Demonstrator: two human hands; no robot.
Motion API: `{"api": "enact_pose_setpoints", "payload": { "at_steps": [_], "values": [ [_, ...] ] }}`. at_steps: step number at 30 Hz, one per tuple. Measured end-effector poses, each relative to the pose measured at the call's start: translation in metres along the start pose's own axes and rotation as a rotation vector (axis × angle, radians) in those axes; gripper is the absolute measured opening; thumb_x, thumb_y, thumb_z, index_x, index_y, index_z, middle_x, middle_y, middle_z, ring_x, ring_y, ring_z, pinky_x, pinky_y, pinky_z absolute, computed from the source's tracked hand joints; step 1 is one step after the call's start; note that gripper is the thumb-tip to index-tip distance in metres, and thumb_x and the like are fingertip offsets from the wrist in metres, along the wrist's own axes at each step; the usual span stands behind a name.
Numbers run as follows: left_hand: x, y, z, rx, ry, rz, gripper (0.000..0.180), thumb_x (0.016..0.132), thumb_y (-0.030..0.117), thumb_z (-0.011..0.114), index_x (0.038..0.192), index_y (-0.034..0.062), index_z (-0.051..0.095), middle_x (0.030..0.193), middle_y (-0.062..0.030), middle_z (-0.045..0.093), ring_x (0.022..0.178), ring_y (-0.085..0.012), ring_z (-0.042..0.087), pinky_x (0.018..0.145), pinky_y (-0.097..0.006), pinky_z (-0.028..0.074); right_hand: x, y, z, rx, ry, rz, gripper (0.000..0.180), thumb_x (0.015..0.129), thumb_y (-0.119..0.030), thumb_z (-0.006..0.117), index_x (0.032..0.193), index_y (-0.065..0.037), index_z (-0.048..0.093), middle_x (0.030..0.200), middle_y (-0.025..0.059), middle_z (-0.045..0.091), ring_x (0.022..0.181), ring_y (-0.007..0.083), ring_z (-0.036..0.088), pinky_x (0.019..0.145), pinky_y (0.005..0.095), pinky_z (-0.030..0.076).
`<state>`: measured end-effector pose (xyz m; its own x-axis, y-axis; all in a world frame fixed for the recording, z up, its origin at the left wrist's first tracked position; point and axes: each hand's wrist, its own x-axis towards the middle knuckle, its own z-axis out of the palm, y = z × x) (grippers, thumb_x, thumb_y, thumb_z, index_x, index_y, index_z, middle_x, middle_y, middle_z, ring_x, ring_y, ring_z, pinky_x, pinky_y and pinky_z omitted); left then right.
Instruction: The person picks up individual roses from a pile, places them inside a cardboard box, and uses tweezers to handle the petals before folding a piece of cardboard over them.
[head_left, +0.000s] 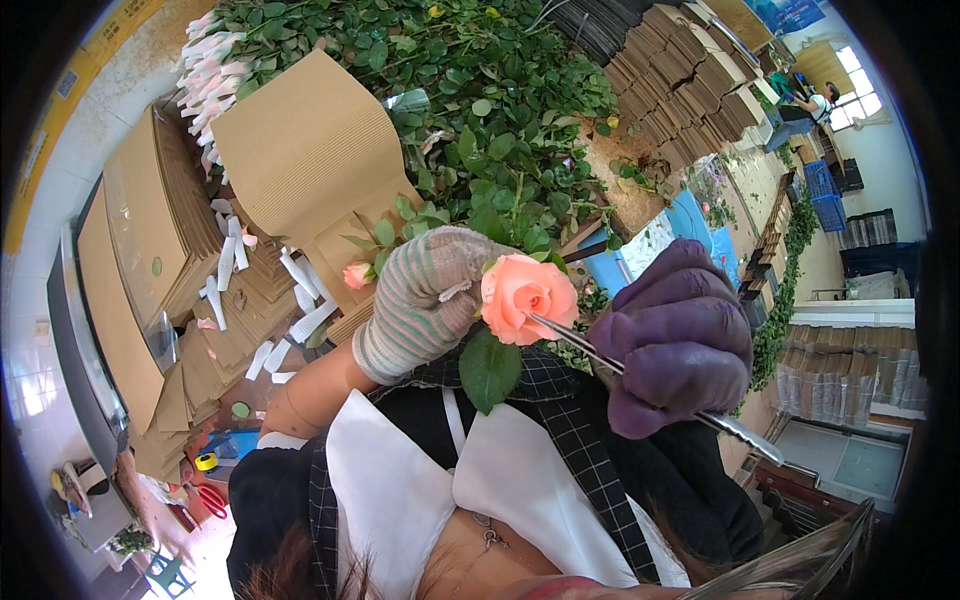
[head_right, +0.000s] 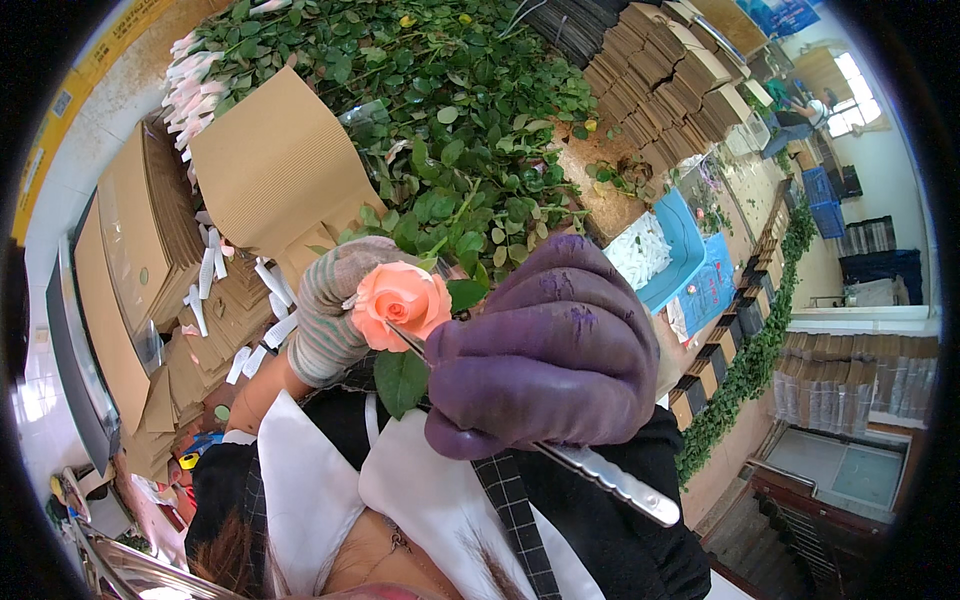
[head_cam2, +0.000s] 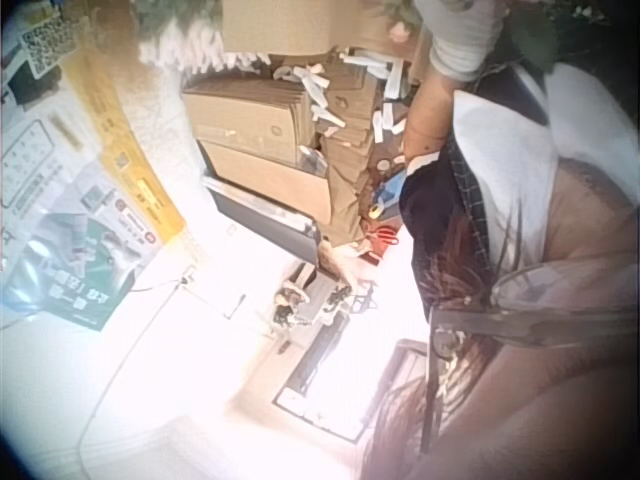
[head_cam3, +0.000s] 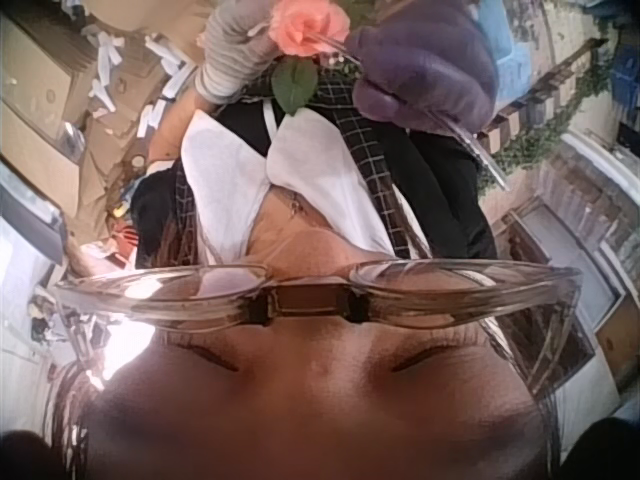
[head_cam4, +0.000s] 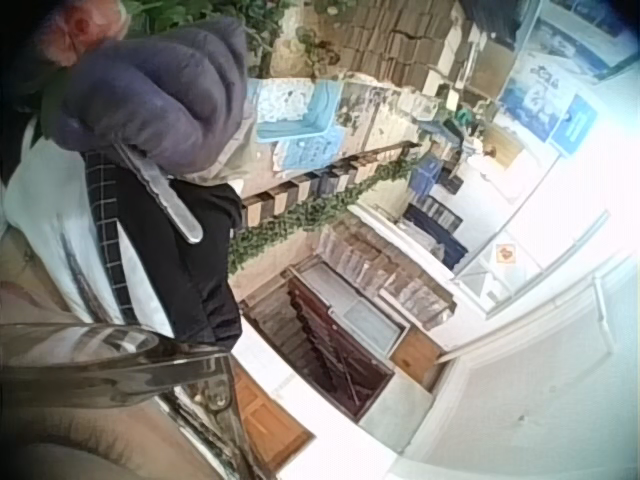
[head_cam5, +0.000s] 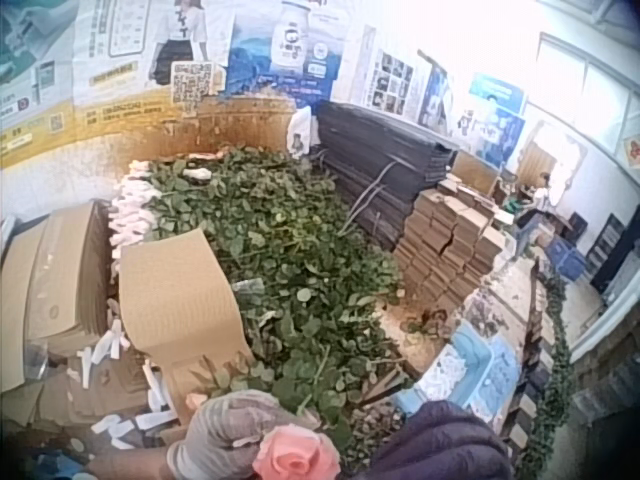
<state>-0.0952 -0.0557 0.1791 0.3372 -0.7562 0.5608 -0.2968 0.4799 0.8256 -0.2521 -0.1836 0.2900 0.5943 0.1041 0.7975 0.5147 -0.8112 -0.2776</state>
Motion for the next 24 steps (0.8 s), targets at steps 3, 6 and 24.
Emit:
{"api": "enact_pose_setpoints", "payload": {
  "at_steps": [3, 6, 24],
  "values": [
    [-0.001, -0.004, 0.002, -0.086, 0.001, -0.006, 0.016, 0.079, 0.008, 0.067, 0.095, 0.0041, 0.068, 0.096, -0.0083, 0.069, 0.087, -0.0251, 0.065, 0.079, -0.035, 0.051, -0.001, 0.0, 0.001, 0.005, 0.023, -0.039, 0.037, 0.078, -0.041, 0.075, 0.074, -0.009, 0.058, 0.081, 0.0067, 0.063, 0.061, 0.0187, 0.061, 0.053, 0.0307, 0.046],
    [0.003, -0.002, 0.005, -0.128, 0.018, -0.001, 0.016, 0.079, 0.007, 0.067, 0.095, 0.0044, 0.068, 0.095, -0.0083, 0.069, 0.087, -0.0246, 0.065, 0.079, -0.035, 0.051, -0.002, 0.0, -0.004, 0.007, 0.025, -0.047, 0.037, 0.079, -0.043, 0.074, 0.074, -0.009, 0.058, 0.08, 0.0058, 0.062, 0.062, 0.0181, 0.061, 0.052, 0.0296, 0.045],
    [-0.009, 0.001, -0.004, 0.097, 0.0, -0.058, 0.018, 0.081, 0.011, 0.069, 0.096, 0.0019, 0.065, 0.104, -0.0117, 0.066, 0.094, -0.0255, 0.063, 0.085, -0.037, 0.052, -0.03, 0.01, -0.007, 0.277, 0.251, 0.097, 0.019, 0.076, -0.021, 0.074, 0.083, -0.005, 0.066, 0.084, 0.0108, 0.066, 0.062, 0.0207, 0.06, 0.056, 0.033, 0.047]
  ]
}}
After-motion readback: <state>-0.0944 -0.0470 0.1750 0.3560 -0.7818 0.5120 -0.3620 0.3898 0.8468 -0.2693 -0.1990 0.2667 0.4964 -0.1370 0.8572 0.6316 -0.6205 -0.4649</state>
